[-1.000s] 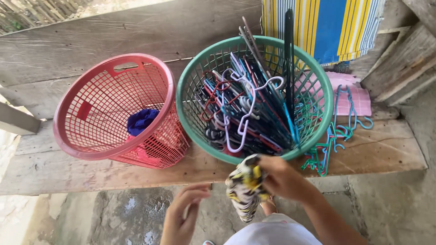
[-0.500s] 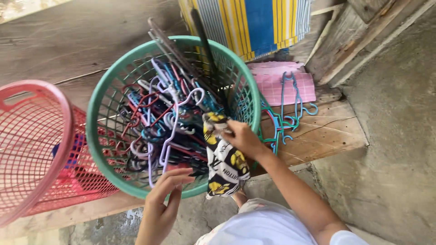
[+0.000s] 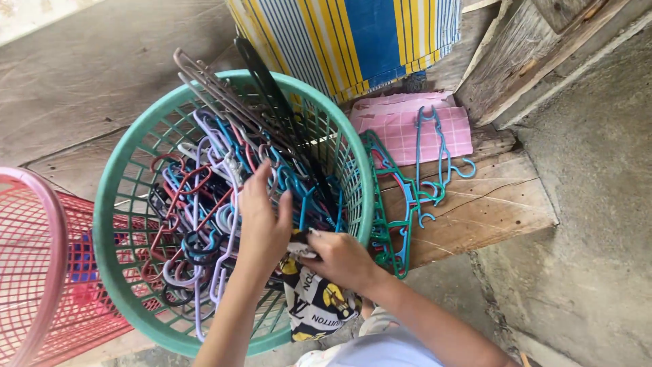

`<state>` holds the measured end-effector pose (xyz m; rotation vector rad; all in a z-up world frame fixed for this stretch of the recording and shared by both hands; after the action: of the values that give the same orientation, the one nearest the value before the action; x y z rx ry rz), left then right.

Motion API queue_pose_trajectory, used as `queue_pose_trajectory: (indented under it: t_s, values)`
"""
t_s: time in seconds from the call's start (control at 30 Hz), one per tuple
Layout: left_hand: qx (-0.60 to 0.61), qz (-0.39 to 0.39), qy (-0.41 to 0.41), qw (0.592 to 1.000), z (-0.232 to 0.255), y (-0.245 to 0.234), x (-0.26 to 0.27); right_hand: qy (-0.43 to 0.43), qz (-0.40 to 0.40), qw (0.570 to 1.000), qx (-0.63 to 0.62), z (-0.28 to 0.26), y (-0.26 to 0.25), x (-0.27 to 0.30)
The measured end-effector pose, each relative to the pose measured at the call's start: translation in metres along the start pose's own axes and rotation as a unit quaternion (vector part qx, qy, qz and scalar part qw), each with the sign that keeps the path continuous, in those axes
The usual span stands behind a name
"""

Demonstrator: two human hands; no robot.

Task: Hang up pieces of clothing on a clothesline using hangers.

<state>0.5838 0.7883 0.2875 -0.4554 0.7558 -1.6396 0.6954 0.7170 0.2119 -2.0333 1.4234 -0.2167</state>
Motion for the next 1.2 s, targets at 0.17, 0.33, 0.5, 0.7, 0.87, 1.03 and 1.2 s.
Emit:
queue_pose_trajectory:
  t_s: [0.17, 0.33, 0.5, 0.7, 0.87, 1.03, 1.2]
  values:
    - [-0.071, 0.077, 0.101, 0.989, -0.009, 0.046, -0.06, -0.029, 0.002, 1.0, 0.003, -0.004, -0.005, 0.003]
    - [-0.094, 0.092, 0.046, 0.99, -0.006, 0.06, -0.084, -0.019, -0.008, 1.0, -0.009, -0.001, -0.004, 0.001]
    - [-0.042, 0.031, 0.011, 0.999, -0.029, 0.075, -0.094, 0.007, -0.018, 0.999, -0.031, 0.003, -0.003, -0.001]
    - [-0.043, -0.138, -0.034, 0.989, -0.032, 0.079, -0.075, 0.048, -0.035, 0.997, -0.046, 0.014, 0.001, -0.004]
    - [0.007, -0.088, -0.08, 0.993, -0.069, 0.041, -0.04, 0.041, -0.031, 0.997, -0.053, 0.012, -0.006, -0.002]
    - [0.096, -0.018, -0.142, 0.985, -0.087, 0.015, -0.025, 0.041, -0.032, 0.996, -0.079, 0.007, -0.005, -0.003]
    - [-0.072, -0.074, -0.12, 0.987, -0.053, 0.042, -0.022, 0.081, -0.015, 0.994, -0.072, 0.012, -0.007, -0.002]
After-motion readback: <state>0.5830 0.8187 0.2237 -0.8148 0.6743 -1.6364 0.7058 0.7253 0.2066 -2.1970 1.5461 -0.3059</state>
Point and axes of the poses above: each hand's wrist, its own x-axis away from the middle knuckle, its own y-axis out of the palm, z = x × y, the point moved 8 cm from there along -x, towards the middle knuckle, and after that the axes turned 6 degrees about -z, right-handed, at the moved point
